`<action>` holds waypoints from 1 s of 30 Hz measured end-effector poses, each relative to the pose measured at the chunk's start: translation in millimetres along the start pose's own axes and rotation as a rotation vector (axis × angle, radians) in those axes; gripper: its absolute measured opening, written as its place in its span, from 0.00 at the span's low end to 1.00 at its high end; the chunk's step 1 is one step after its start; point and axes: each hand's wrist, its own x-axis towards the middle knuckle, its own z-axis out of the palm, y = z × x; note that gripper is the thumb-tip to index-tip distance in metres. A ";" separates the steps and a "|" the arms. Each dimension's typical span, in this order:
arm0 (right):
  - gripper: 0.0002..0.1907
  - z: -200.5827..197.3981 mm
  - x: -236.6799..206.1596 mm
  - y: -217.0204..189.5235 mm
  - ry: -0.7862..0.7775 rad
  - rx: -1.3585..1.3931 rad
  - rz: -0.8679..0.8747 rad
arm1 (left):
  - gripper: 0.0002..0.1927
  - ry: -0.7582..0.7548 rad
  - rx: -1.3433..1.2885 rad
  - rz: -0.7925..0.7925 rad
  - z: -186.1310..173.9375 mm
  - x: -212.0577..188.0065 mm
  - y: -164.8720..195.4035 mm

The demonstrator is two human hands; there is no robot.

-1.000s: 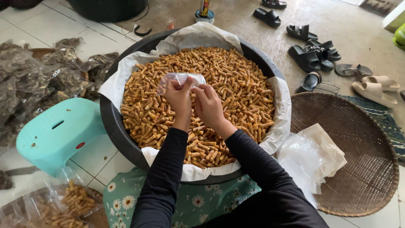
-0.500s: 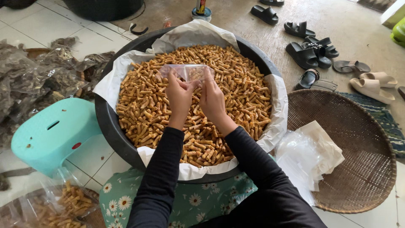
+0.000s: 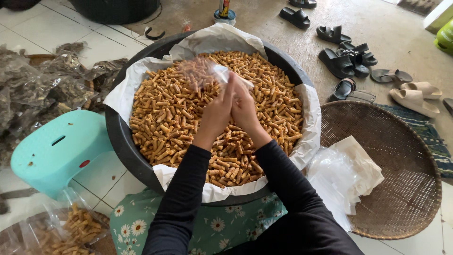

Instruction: The person sits on the floor and fills clear plastic bags with cylindrical fried snacks by hand, taking handfuls from a large paper-lined basin and placing them into bags. They set filled bags on a woven tray and nearby piles and open new bags to continue filling.

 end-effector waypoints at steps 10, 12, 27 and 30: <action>0.39 13.1 -13.1 -11.7 -0.268 -0.099 -0.169 | 0.63 0.391 -1.517 -0.450 -19.1 -1.4 -59.8; 0.30 26.6 -15.5 -10.5 -0.278 -0.302 -0.390 | 0.65 0.251 -1.606 -0.426 -15.0 -1.6 -45.2; 0.27 12.2 -20.4 -30.4 -0.798 -0.183 -0.244 | 0.47 0.741 -1.777 -0.379 -29.4 -19.7 -133.8; 0.34 9.2 -27.3 -27.5 -0.914 -0.196 -0.056 | 0.55 1.022 -1.886 -0.471 -47.3 -27.7 -144.6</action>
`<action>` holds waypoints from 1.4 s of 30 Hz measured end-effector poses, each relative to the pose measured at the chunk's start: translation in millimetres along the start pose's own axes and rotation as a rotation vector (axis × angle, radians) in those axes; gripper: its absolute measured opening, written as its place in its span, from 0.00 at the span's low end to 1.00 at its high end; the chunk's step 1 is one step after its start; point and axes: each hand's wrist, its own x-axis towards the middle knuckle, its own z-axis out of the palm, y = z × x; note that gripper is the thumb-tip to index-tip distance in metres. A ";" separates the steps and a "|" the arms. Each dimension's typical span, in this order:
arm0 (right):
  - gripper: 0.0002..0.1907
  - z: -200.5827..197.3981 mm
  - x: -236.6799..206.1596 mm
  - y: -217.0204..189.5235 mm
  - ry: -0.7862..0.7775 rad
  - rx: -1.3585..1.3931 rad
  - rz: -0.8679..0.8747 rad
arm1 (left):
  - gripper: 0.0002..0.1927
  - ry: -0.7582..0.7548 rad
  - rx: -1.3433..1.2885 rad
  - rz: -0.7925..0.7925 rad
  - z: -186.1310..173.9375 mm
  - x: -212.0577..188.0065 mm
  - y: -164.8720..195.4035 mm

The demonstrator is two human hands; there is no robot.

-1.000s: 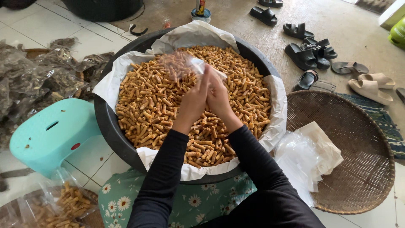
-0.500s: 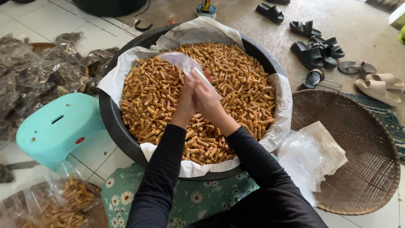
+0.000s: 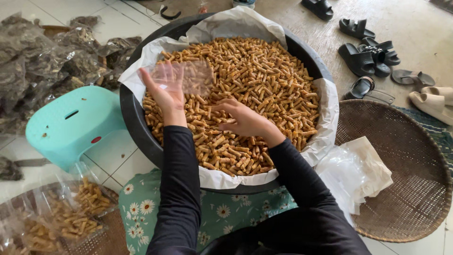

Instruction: The person sits on the floor and fills clear plastic bags with cylindrical fried snacks by hand, taking handfuls from a large paper-lined basin and placing them into bags. They set filled bags on a woven tray and nearby piles and open new bags to continue filling.

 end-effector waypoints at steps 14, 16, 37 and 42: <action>0.37 44.3 7.5 6.1 -0.076 -0.434 0.056 | 0.57 -0.076 -0.230 -0.303 25.0 -30.7 -36.8; 0.38 40.5 3.3 0.1 -0.143 -0.357 0.053 | 0.54 0.031 -0.180 -0.310 24.7 -30.7 -40.3; 0.15 -38.3 31.7 44.4 -0.423 -0.316 0.254 | 0.61 0.109 -0.292 -0.412 -0.1 -23.4 -67.7; 0.05 -166.2 36.3 13.9 0.056 -0.034 0.171 | 0.59 0.216 -0.258 -0.457 7.8 -32.7 -76.6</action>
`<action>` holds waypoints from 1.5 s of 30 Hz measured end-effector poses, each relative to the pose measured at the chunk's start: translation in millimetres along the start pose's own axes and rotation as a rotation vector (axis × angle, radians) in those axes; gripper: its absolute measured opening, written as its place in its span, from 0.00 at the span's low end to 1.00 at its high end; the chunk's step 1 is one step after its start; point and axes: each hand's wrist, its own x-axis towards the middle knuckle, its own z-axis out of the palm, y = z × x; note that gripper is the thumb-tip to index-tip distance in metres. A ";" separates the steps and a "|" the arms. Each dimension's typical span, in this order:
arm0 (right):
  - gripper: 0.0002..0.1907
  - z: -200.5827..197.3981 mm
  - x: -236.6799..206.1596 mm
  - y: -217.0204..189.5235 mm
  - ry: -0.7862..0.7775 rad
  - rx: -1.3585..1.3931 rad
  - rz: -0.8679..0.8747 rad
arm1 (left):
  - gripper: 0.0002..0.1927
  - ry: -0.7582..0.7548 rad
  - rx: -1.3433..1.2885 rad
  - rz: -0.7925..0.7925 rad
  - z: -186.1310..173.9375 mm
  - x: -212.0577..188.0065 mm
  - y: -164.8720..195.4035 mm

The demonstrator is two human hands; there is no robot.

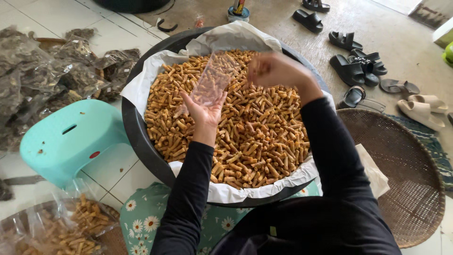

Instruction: The person sits on the floor and fills clear plastic bags with cylindrical fried snacks by hand, taking handfuls from a large paper-lined basin and placing them into bags. They set filled bags on a woven tray and nearby piles and open new bags to continue filling.

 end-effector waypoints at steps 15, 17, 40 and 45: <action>0.16 -11.8 83.3 -59.0 -0.157 0.043 -0.127 | 0.51 0.018 -0.041 -0.044 -5.0 -4.0 -8.5; 0.16 -15.8 70.3 -48.8 -0.106 0.023 -0.145 | 0.50 0.006 -0.048 -0.031 -8.1 -3.0 -8.1; 0.48 162.6 -72.5 0.2 -0.515 -0.384 0.170 | 0.49 -0.054 -0.038 -0.034 -3.1 -16.3 -11.1; 0.40 166.1 -62.8 12.2 -0.483 -0.475 0.151 | 0.50 0.011 -0.054 -0.038 -3.5 -15.4 -12.4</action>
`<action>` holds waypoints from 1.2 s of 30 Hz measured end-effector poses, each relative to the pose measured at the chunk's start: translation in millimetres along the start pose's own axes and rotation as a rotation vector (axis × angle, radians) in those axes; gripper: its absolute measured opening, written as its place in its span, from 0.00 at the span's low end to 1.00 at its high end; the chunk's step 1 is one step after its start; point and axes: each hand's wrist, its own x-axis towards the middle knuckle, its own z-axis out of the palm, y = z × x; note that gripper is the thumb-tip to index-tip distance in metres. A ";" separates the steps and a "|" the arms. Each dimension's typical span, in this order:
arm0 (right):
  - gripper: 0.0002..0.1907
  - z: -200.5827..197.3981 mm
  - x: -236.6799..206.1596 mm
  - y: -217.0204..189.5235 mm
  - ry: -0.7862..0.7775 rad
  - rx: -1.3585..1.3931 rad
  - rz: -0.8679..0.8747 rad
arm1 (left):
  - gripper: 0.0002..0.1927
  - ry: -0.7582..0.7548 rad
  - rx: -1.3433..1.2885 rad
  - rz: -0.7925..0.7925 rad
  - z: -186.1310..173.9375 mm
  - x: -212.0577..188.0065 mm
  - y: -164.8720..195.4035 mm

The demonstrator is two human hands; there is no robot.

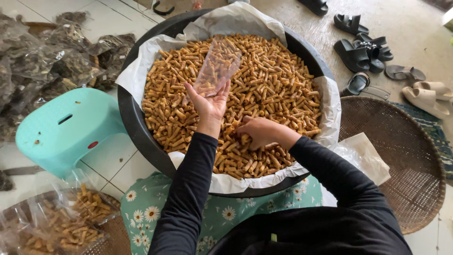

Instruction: The person sits on the floor and fills clear plastic bags with cylindrical fried snacks by hand, taking handfuls from a large paper-lined basin and placing them into bags. They set filled bags on a woven tray and nearby piles and open new bags to continue filling.

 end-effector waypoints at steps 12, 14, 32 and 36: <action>0.12 -177.1 -42.5 65.5 0.543 0.958 -0.177 | 0.53 0.032 0.069 -0.014 -7.1 4.5 -8.8; 0.14 -203.1 -32.3 60.2 0.469 0.964 -0.292 | 0.54 0.010 0.074 -0.032 -8.0 3.0 -12.1; 0.09 -181.0 -41.2 37.6 0.767 0.712 -0.054 | 0.31 0.064 0.034 0.160 -2.4 10.8 3.2; 0.07 -115.7 -42.1 46.5 0.708 0.442 -0.039 | 0.23 0.077 0.035 0.132 15.1 -1.4 9.9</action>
